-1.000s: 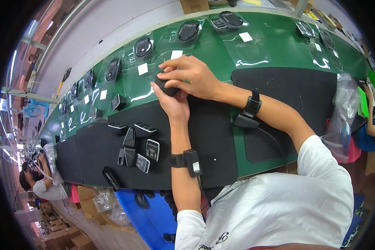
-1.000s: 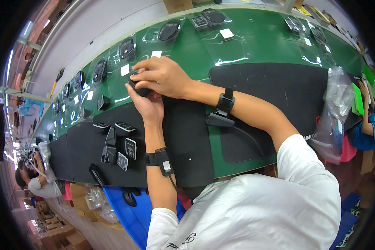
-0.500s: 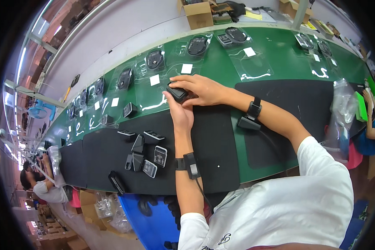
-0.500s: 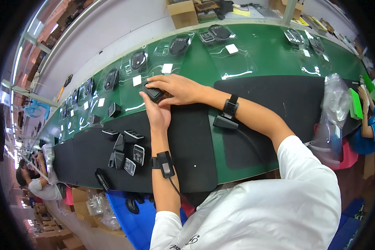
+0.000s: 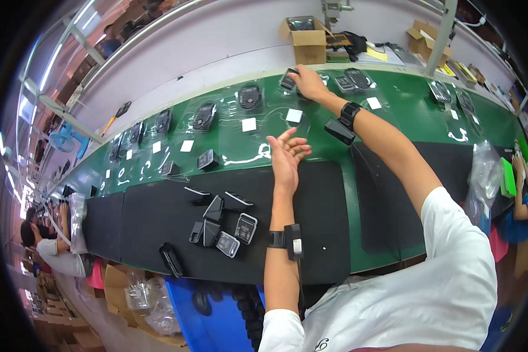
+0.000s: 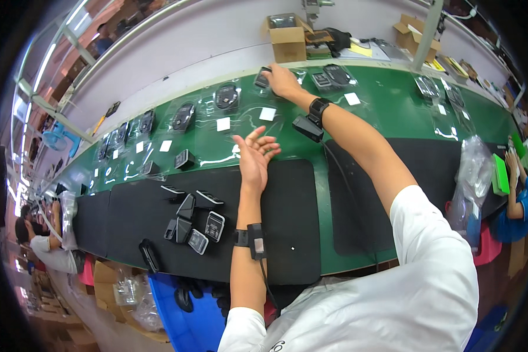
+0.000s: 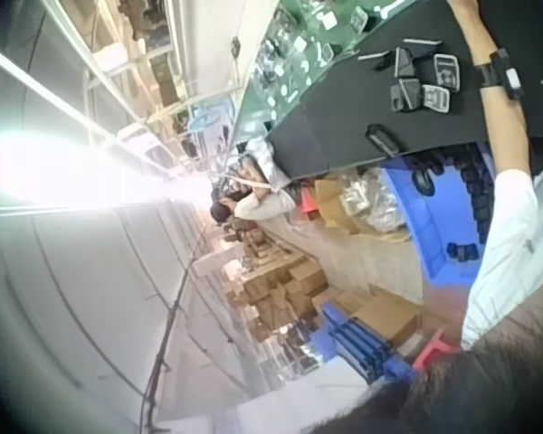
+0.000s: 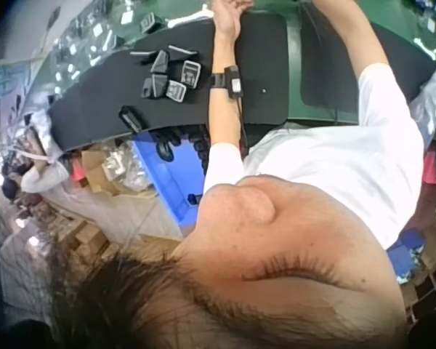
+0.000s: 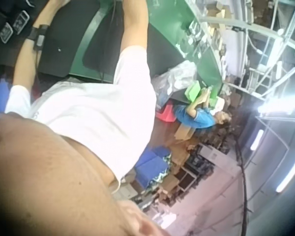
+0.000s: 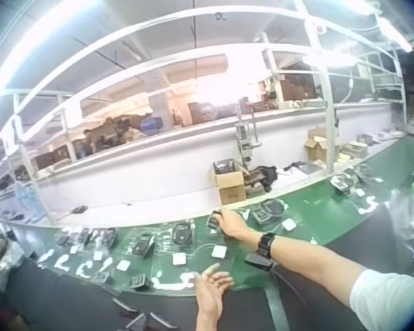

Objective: The recorder is assembling small electronic components, specifically placing items into housings and organizing them on an assembly line.

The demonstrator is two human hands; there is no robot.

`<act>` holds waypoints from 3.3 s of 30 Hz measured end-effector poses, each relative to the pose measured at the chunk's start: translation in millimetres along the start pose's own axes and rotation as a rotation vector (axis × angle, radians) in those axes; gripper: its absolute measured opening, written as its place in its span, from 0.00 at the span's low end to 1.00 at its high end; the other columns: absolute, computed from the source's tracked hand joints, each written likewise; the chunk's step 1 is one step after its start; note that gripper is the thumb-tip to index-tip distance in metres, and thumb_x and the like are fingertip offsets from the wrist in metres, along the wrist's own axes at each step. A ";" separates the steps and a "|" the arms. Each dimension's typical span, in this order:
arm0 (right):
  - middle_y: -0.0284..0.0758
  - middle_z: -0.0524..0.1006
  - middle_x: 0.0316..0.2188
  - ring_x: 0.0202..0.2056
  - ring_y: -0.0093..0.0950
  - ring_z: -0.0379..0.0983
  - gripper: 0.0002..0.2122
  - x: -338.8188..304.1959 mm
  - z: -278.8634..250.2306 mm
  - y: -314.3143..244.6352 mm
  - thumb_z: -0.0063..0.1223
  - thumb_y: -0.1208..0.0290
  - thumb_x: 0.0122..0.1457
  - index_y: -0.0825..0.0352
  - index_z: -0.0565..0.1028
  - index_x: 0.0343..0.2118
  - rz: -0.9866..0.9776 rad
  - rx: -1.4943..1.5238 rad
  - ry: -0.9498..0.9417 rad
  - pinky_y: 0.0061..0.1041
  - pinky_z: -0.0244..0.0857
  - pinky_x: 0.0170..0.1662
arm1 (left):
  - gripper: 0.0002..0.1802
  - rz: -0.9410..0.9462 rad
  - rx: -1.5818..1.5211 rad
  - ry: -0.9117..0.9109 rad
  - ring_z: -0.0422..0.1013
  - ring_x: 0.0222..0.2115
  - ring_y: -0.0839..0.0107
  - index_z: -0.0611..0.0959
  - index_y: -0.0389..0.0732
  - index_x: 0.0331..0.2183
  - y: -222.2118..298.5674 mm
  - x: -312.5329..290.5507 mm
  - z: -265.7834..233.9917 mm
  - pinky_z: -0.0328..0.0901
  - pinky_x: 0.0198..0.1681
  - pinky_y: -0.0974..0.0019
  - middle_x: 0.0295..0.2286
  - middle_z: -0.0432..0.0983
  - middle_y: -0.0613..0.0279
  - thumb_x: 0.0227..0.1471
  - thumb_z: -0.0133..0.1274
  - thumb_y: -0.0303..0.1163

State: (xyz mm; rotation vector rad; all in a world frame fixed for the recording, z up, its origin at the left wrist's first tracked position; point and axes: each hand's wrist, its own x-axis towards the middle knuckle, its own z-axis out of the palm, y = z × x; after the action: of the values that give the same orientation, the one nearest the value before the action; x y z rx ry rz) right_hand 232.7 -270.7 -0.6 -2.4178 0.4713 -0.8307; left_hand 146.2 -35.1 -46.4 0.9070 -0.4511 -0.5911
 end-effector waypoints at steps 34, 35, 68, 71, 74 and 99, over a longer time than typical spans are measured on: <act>0.39 0.70 0.55 0.58 0.36 0.64 0.23 0.0 32.6 -17.9 0.45 0.51 0.62 0.66 0.72 0.51 -0.410 -0.628 -0.071 0.52 0.57 0.56 | 0.22 0.449 0.348 0.714 0.62 0.21 0.76 0.77 0.36 0.28 18.6 0.7 8.4 0.58 0.27 0.70 0.18 0.65 0.67 0.65 0.38 0.41; 0.40 0.74 0.50 0.52 0.38 0.69 0.22 -10.0 41.3 -46.2 0.48 0.53 0.61 0.66 0.73 0.49 -0.536 -0.435 -0.111 0.43 0.63 0.53 | 0.22 0.467 0.345 0.842 0.62 0.21 0.75 0.76 0.36 0.27 19.7 -0.2 3.1 0.58 0.27 0.68 0.18 0.64 0.67 0.65 0.38 0.41; 0.41 0.75 0.46 0.46 0.40 0.72 0.15 28.7 60.6 -46.6 0.49 0.66 0.60 0.60 0.75 0.50 -0.601 -0.252 -0.292 0.38 0.66 0.50 | 0.19 0.411 0.111 0.751 0.75 0.37 0.67 0.65 0.31 0.38 20.8 13.3 -20.8 0.74 0.37 0.67 0.36 0.73 0.50 0.55 0.57 0.32; 0.43 0.73 0.49 0.51 0.43 0.68 0.16 11.5 67.7 -30.8 0.50 0.70 0.58 0.58 0.76 0.49 -0.402 -0.381 -0.333 0.40 0.63 0.54 | 0.20 0.452 0.463 0.765 0.74 0.34 0.67 0.68 0.32 0.36 19.8 5.0 -23.9 0.68 0.37 0.67 0.32 0.74 0.54 0.55 0.58 0.36; 0.41 0.77 0.41 0.45 0.42 0.72 0.13 10.0 59.0 -27.9 0.55 0.69 0.56 0.61 0.77 0.45 -0.422 -0.273 -0.324 0.37 0.66 0.50 | 0.21 0.470 0.445 0.765 0.73 0.33 0.68 0.71 0.31 0.37 21.0 6.6 -21.8 0.66 0.37 0.67 0.31 0.75 0.55 0.54 0.60 0.39; 0.36 0.81 0.36 0.37 0.23 0.78 0.10 -129.2 -27.1 -107.9 0.57 0.76 0.57 0.69 0.77 0.42 -0.181 0.636 -0.260 0.23 0.72 0.41 | 0.34 0.492 0.832 0.676 0.69 0.46 0.58 0.72 0.34 0.52 20.0 -0.6 -3.2 0.64 0.50 0.59 0.48 0.66 0.51 0.43 0.65 0.28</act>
State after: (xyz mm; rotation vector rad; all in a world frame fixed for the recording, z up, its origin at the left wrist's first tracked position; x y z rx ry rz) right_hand 134.4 -133.1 21.6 -1.9412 -0.1090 -0.6050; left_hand 153.3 -23.3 -31.6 1.6351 -0.2717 0.4113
